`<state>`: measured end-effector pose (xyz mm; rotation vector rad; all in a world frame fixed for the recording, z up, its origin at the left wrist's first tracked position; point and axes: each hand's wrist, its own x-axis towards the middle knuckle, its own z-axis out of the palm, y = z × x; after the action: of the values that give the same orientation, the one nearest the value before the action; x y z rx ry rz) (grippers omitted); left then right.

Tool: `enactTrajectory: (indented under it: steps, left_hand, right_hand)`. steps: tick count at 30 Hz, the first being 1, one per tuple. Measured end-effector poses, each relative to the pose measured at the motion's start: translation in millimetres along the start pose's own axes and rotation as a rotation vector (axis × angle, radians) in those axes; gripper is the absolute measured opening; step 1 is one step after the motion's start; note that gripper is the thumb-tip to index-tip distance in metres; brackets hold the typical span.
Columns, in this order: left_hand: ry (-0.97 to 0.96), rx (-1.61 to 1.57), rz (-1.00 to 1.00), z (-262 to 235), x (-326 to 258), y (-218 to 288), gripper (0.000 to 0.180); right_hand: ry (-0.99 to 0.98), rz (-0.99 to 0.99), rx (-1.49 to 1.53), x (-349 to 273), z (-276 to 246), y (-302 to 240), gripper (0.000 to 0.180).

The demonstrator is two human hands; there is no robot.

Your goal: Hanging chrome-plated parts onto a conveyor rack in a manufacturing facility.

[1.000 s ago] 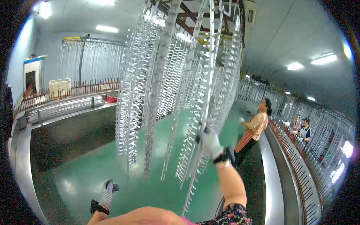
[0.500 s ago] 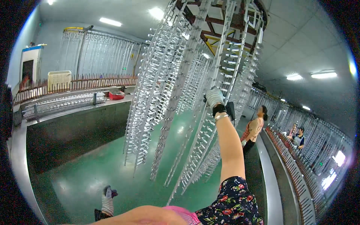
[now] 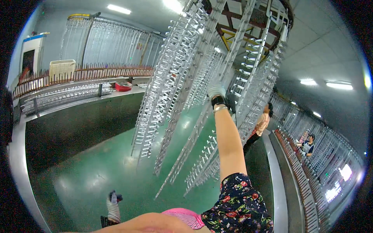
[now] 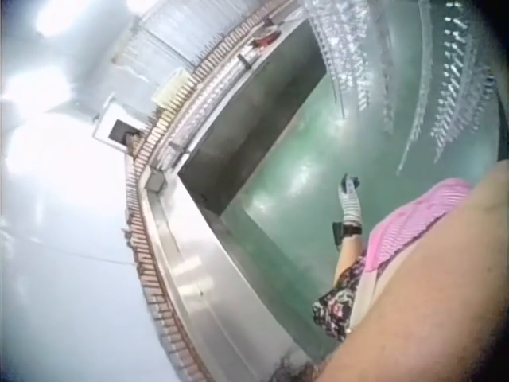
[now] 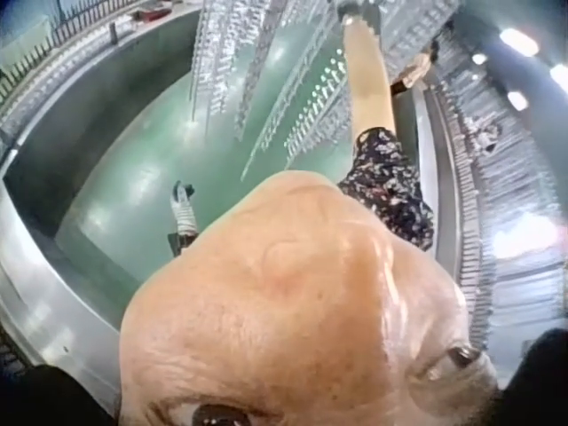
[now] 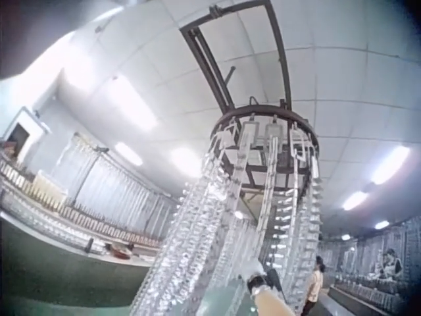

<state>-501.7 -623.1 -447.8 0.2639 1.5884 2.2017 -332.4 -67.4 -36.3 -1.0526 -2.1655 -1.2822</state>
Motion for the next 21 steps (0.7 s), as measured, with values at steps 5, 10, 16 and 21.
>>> enactTrajectory:
  steps: [5, 10, 16, 21]
  left_hand:
    - [-0.013, 0.006, 0.054, 29.2, -17.7, 41.6, 0.041]
    - [-0.100, 0.050, 0.030, 12.4, -27.3, 68.2, 0.041]
    - [-0.079, 0.246, 0.047, -27.6, -31.0, 127.7, 0.041]
    - [-0.198, 0.314, 0.030, -38.5, -2.3, 154.3, 0.040]
  right_hand:
    - [-0.106, -0.048, -0.064, 12.7, 16.0, -23.4, 0.020]
    - [0.046, 0.167, 0.210, 33.1, -18.2, -46.7, 0.023]
    - [0.357, 0.554, 1.060, -36.4, -172.1, -148.2, 0.043]
    - [0.184, 0.367, 1.617, -162.0, -232.4, -190.8, 0.060]
